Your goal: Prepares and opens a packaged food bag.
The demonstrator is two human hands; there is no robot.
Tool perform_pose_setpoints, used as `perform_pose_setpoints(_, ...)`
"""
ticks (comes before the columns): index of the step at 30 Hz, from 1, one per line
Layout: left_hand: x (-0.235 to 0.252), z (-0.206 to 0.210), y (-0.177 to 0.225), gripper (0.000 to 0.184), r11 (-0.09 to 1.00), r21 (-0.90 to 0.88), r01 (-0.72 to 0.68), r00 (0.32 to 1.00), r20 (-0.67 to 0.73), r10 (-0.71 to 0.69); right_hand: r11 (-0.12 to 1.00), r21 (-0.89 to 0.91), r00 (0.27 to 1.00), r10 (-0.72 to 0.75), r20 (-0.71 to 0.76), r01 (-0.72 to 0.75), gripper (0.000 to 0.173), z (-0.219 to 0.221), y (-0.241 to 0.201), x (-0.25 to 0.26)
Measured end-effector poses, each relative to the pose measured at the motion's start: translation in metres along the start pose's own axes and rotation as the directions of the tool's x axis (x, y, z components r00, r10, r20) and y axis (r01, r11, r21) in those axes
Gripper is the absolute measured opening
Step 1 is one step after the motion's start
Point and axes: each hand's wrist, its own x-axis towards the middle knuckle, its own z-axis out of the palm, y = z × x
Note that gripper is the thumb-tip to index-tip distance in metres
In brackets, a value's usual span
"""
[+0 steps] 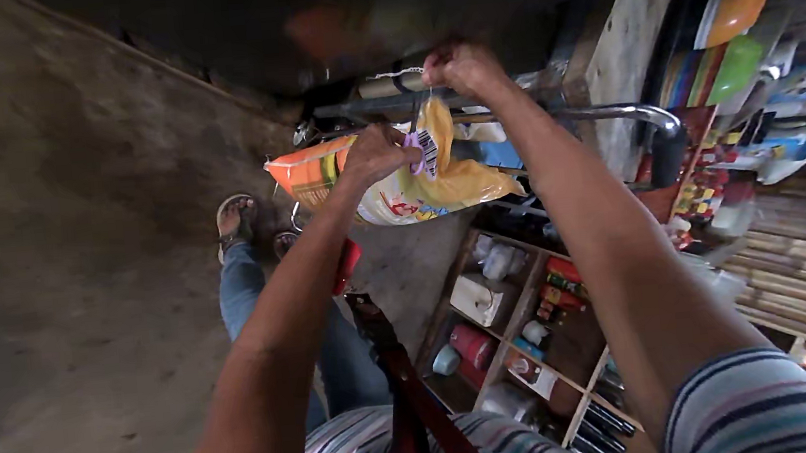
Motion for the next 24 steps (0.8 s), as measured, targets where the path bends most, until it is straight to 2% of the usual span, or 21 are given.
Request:
perform_pose_setpoints(7, 0.017, -0.017, 0.030, 0.031, 0.974, 0.225, 0.005, 0.994, 0.101, -0.029, 0.999, 0.008, 0.998, -0.049, -0.035, 0.050, 0.021, 0.000, -0.002, -0.001)
perform_pose_setpoints(11, 0.027, -0.021, 0.038, 0.026, 0.973, 0.230, 0.038, 0.991, 0.113, -0.065, 0.997, 0.022, 0.997, -0.070, -0.019, 0.071, 0.021, 0.002, 0.000, 0.001)
perform_pose_setpoints(13, 0.032, -0.022, 0.039, 0.025, 0.974, 0.228, 0.011, 0.991, 0.130, -0.041, 0.997, 0.030, 0.997, -0.068, -0.029, 0.069, 0.021, 0.003, 0.001, 0.001)
perform_pose_setpoints(17, 0.030, -0.019, 0.041, 0.028, 0.903, 0.429, -0.032, 0.983, 0.176, -0.048, 0.987, 0.126, 0.993, -0.092, -0.079, 0.101, 0.023, 0.004, 0.002, 0.001)
perform_pose_setpoints(20, 0.008, -0.019, 0.009, 0.026, 0.947, 0.318, -0.051, 0.988, 0.155, 0.001, 0.940, 0.319, 0.989, -0.089, -0.116, 0.122, 0.021, 0.007, 0.004, -0.005)
perform_pose_setpoints(22, -0.020, -0.017, -0.025, 0.026, 0.986, 0.169, -0.007, 0.996, 0.088, -0.008, 0.811, 0.563, 0.980, -0.060, -0.189, 0.158, 0.016, 0.019, 0.008, -0.030)
perform_pose_setpoints(24, -0.054, -0.018, -0.050, 0.025, 0.995, -0.020, 0.103, 0.994, 0.048, -0.102, 0.714, 0.677, 0.965, 0.003, -0.263, 0.182, 0.017, 0.032, 0.020, -0.071)
